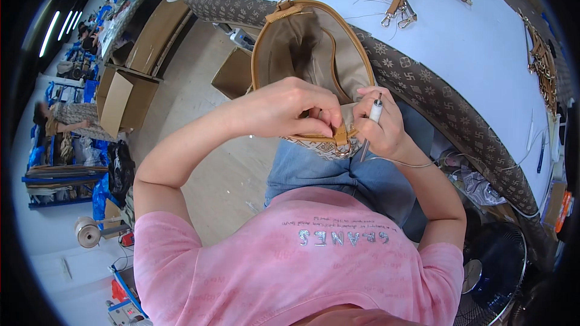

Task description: Applying edge finishing liquid to the leather trim of a handbag using an applicator pen.

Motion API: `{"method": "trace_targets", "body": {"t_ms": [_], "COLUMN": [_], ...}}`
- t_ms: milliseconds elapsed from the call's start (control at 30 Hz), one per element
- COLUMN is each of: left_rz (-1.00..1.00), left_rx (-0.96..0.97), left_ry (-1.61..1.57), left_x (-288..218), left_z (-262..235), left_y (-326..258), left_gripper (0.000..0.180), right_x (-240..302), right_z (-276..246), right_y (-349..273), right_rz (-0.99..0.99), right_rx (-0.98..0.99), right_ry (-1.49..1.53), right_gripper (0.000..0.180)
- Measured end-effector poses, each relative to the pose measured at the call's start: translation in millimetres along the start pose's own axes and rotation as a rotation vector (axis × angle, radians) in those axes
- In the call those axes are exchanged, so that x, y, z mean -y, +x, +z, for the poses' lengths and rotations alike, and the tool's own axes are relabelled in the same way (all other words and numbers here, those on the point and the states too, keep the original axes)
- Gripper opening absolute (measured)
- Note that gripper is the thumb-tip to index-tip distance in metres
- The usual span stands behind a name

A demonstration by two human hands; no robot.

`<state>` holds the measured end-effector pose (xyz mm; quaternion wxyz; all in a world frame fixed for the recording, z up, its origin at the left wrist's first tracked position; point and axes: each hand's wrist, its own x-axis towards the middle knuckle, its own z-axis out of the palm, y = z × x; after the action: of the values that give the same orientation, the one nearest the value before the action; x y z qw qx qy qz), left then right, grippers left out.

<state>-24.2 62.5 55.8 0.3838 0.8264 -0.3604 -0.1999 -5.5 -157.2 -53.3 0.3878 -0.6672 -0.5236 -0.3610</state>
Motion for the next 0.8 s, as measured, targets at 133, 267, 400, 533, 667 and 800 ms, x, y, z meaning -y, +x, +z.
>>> {"method": "trace_targets", "body": {"t_ms": [133,267,400,533,667,800], "left_rz": [0.141,0.142,0.011,0.013,0.108,0.07], "left_rx": [0.103,0.275,0.452,0.48,0.379,0.33], "left_ry": [0.045,0.119,0.079,0.061,0.027,-0.044], "left_x": [3,0,1,5,13,15], "left_z": [-10,-20,-23,-19,-12,-10], "left_y": [15,29,43,44,40,33], "left_gripper": [0.012,0.012,0.012,0.013,0.014,0.014], "right_x": [-3,-3,-4,-3,-6,-6], "right_z": [-1,-1,-3,-4,-4,-3], "right_y": [0,1,0,2,-3,-8], "right_rz": [-0.018,-0.021,-0.018,-0.025,-0.031,-0.017], "right_rx": [0.022,0.023,0.031,0.034,0.031,0.029], "right_ry": [0.048,0.059,0.056,0.069,0.075,0.071], "right_gripper": [0.025,0.024,0.023,0.022,0.023,0.023]}}
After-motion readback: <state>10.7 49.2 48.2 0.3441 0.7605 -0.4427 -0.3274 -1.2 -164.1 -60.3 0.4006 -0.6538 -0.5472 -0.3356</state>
